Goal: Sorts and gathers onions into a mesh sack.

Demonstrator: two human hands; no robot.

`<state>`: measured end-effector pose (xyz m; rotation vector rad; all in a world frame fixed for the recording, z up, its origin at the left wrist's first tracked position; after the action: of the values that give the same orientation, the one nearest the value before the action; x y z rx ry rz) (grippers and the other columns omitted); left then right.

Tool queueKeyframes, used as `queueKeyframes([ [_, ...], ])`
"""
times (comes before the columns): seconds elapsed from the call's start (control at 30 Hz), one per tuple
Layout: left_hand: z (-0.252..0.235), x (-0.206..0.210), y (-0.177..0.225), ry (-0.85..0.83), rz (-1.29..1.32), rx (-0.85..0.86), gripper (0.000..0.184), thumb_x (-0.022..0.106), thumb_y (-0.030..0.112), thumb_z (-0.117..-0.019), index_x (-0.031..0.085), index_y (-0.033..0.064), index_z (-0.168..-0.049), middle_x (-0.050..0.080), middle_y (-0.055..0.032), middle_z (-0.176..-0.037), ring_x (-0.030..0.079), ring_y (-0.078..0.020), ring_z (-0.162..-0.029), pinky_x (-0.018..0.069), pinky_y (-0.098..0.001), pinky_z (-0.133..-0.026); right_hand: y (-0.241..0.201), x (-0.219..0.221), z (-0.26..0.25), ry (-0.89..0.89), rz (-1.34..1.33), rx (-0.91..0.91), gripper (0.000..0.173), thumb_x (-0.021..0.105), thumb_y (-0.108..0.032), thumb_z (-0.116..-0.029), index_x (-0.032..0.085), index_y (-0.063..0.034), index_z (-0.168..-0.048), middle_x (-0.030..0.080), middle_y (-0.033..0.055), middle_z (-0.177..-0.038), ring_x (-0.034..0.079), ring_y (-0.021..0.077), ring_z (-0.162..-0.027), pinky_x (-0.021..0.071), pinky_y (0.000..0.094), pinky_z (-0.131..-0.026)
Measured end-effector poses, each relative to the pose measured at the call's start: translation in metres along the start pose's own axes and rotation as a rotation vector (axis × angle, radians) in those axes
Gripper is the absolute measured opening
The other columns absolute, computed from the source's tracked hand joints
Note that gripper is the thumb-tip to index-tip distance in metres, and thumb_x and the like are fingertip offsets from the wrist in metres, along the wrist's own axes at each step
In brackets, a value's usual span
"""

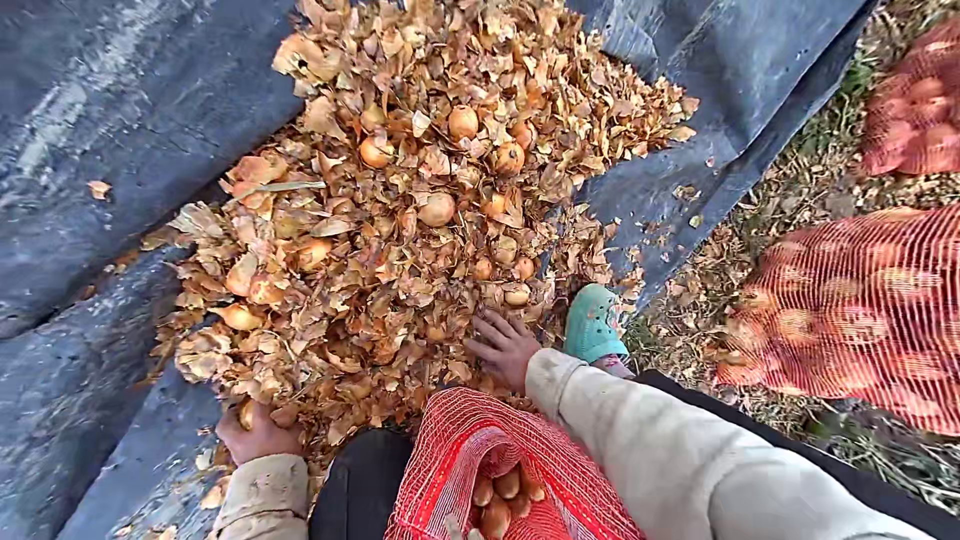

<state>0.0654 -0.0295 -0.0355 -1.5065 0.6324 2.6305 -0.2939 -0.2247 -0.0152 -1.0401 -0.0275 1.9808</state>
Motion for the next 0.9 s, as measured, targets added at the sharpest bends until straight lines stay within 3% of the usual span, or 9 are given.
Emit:
queueKeyframes([
  [0.1,-0.006,0.0,0.008,0.002,-0.033,0.063,0.068,0.077,-0.003,-0.0833,0.05,-0.0031,-0.145,0.022,-0.0398,-0.159,0.036,-0.0566,-0.142,0.0395,-0.0589,-0.113,-0.006,0.036,0.05,-0.594,-0.074,-0.054,0.051,0.06,-0.012,-0.1009,0.052,-0.011,-0.151,0.03,0.0084,-0.169,0.013,0.0382,-0.159,0.0124,0.0617,-0.126],
  [0.2,0.006,-0.001,-0.001,-0.026,-0.062,0.099,0.066,0.076,0.0,-0.0851,0.049,-0.006,-0.145,0.025,-0.0423,-0.157,0.035,-0.0598,-0.142,0.0368,-0.0629,-0.113,-0.01,0.018,0.104,-1.0,-0.029,0.099,0.043,0.066,-0.012,-0.0999,0.058,0.0111,-0.135,0.055,0.0308,-0.142,0.046,0.0482,-0.138,0.0336,0.0626,-0.114],
  [0.27,-0.003,-0.002,0.01,-0.011,-0.085,0.136,0.064,0.08,0.002,-0.0825,0.055,-0.0033,-0.141,0.028,-0.0423,-0.156,0.037,-0.0613,-0.14,0.0382,-0.065,-0.111,-0.012,-0.023,0.074,-0.878,0.005,0.115,0.034,0.061,-0.015,-0.1024,0.065,0.0091,-0.126,0.065,0.0313,-0.125,0.06,0.0465,-0.122,0.0421,0.0616,-0.106],
  [0.33,-0.001,-0.005,0.011,-0.069,-0.104,0.12,0.061,0.079,0.002,-0.0839,0.057,-0.0002,-0.141,0.028,-0.0394,-0.157,0.038,-0.0592,-0.14,0.0386,-0.065,-0.111,-0.028,-0.055,0.025,-0.485,-0.006,0.07,0.031,0.058,-0.017,-0.1043,0.07,-0.0051,-0.13,0.069,0.0219,-0.126,0.064,0.0406,-0.121,0.0468,0.0599,-0.106],
  [0.4,-0.002,-0.014,0.012,-0.168,-0.158,0.1,0.067,0.077,0.003,-0.0841,0.053,0.0028,-0.146,0.031,-0.0364,-0.157,0.042,-0.0559,-0.139,0.0407,-0.0637,-0.11,-0.051,-0.076,-0.021,-0.091,-0.056,0.043,0.035,0.061,-0.016,-0.1027,0.067,-0.0102,-0.136,0.063,0.0173,-0.14,0.055,0.0373,-0.135,0.0435,0.0546,-0.113],
  [0.47,-0.006,-0.033,0.01,-0.247,-0.144,0.052,0.069,0.077,0.01,-0.0882,0.047,0.0054,-0.151,0.043,-0.0326,-0.152,0.048,-0.0506,-0.136,0.0412,-0.0628,-0.111,-0.058,-0.064,-0.058,0.056,-0.067,0.143,0.05,0.068,-0.019,-0.0986,0.057,-0.0147,-0.147,0.047,0.0188,-0.155,0.037,0.0417,-0.148,0.0394,0.059,-0.115],
  [0.63,0.015,-0.089,-0.039,-0.202,0.237,-0.149,0.066,0.082,0.018,-0.0885,0.05,0.0,-0.144,0.062,-0.0311,-0.128,0.062,-0.044,-0.118,0.0479,-0.0607,-0.103,-0.075,0.013,-0.056,-0.131,-0.089,0.237,0.045,0.063,-0.018,-0.1006,0.058,-0.0087,-0.144,0.045,0.023,-0.155,0.034,0.0478,-0.147,0.0363,0.0605,-0.115],
  [0.77,0.028,-0.07,-0.025,-0.301,0.626,-0.234,0.044,0.063,0.01,-0.1,0.046,-0.0055,-0.138,0.063,-0.0175,-0.107,0.064,-0.0163,-0.087,0.0555,-0.034,-0.082,-0.091,0.035,-0.004,-0.4,-0.161,0.101,0.056,0.052,-0.022,-0.1072,0.037,-0.0114,-0.16,0.049,0.0231,-0.154,0.046,0.0455,-0.142,0.0331,0.0595,-0.118],
  [0.9,0.029,-0.036,0.051,-0.592,0.038,0.231,0.066,0.088,0.028,-0.0818,0.061,0.0002,-0.134,0.067,-0.026,-0.124,0.066,-0.0395,-0.115,0.0494,-0.0587,-0.102,-0.086,-0.014,0.028,-0.524,-0.195,0.291,0.077,0.069,-0.016,-0.0974,0.029,-0.0203,-0.163,0.055,0.0292,-0.143,0.058,0.0473,-0.127,0.0446,0.0621,-0.107],
])
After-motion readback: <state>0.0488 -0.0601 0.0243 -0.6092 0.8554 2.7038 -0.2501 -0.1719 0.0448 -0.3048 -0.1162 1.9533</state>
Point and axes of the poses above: each hand's wrist, its own z-axis away from the middle knuckle, its own x-axis out of the palm, y = z × x, the point moved 8 cm from there along -z, towards the middle knuckle
